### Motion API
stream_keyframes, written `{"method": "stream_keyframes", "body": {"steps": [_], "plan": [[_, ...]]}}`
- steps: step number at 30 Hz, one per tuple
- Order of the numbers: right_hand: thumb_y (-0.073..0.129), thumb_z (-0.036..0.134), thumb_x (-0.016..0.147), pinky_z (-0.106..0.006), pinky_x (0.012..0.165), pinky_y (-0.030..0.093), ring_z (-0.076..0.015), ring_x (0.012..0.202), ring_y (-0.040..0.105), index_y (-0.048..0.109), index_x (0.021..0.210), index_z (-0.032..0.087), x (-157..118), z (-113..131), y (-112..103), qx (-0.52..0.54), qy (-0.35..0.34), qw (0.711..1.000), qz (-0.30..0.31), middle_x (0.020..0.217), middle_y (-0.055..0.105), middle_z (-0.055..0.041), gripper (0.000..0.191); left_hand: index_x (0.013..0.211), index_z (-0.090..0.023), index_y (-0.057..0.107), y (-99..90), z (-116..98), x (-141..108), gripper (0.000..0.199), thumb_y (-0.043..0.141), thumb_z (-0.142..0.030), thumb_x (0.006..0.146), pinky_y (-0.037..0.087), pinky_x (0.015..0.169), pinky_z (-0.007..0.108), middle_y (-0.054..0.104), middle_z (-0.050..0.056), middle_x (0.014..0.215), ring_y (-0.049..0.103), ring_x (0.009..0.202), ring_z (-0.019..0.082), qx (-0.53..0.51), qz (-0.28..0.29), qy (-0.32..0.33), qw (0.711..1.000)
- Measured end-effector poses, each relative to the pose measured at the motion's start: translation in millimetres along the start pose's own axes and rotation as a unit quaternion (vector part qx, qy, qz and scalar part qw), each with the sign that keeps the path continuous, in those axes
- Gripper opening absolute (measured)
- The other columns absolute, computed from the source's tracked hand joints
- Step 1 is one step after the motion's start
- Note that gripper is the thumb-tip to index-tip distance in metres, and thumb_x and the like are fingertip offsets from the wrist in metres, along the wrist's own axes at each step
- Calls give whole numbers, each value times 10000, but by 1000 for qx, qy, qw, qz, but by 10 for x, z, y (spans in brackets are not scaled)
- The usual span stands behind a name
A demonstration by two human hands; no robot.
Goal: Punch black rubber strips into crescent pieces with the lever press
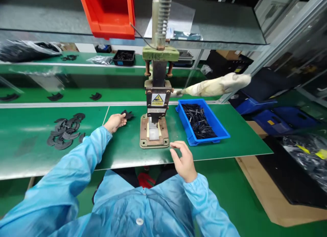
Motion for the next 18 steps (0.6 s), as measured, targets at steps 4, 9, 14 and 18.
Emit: {"method": "stream_keyframes", "body": {"steps": [4, 9, 14, 18], "plan": [[690, 304, 994, -486, 926, 668, -256, 1060, 757, 744, 1176, 293, 177, -76, -327, -54, -3, 998, -17, 1130, 762, -79, 190, 982, -176, 584, 60, -400, 541, 237, 772, -319, 995, 615, 758, 253, 727, 71, 879, 731, 771, 142, 0, -12, 62, 998], [646, 431, 1004, -491, 1000, 658, -265, 1078, 765, 746, 1178, 254, 707, -692, -980, -162, 84, 983, -31, 1214, 769, -114, 269, 993, -169, 627, 98, -222, 610, 117, 725, -234, 982, 569, 815, 256, 736, 72, 962, 692, 804, 140, 59, -24, 116, 991], [798, 434, 844, -568, 1179, 564, -382, 1281, 727, 711, 1369, 136, 1166, -1617, -1105, -367, 222, 885, 182, 1362, 754, -235, 610, 995, -227, 702, 86, -32, 134, 113, 748, -326, 968, 496, 819, 269, 727, 24, 889, 666, 847, 182, 216, -16, 239, 946], [894, 409, 740, -454, 1078, 616, -325, 1124, 792, 751, 1341, 157, 1257, -1843, -835, -365, 249, 858, 263, 1241, 820, -189, 667, 990, -247, 709, 92, 66, -255, 177, 714, -423, 978, 490, 795, 301, 754, 32, 896, 689, 842, 212, 296, 4, 286, 911]]}}
Point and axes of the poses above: each hand's wrist, its own x-axis towards the middle knuckle, its own y-axis out of the palm, z = x × y, the point moved 9 cm from there along x, towards the middle knuckle
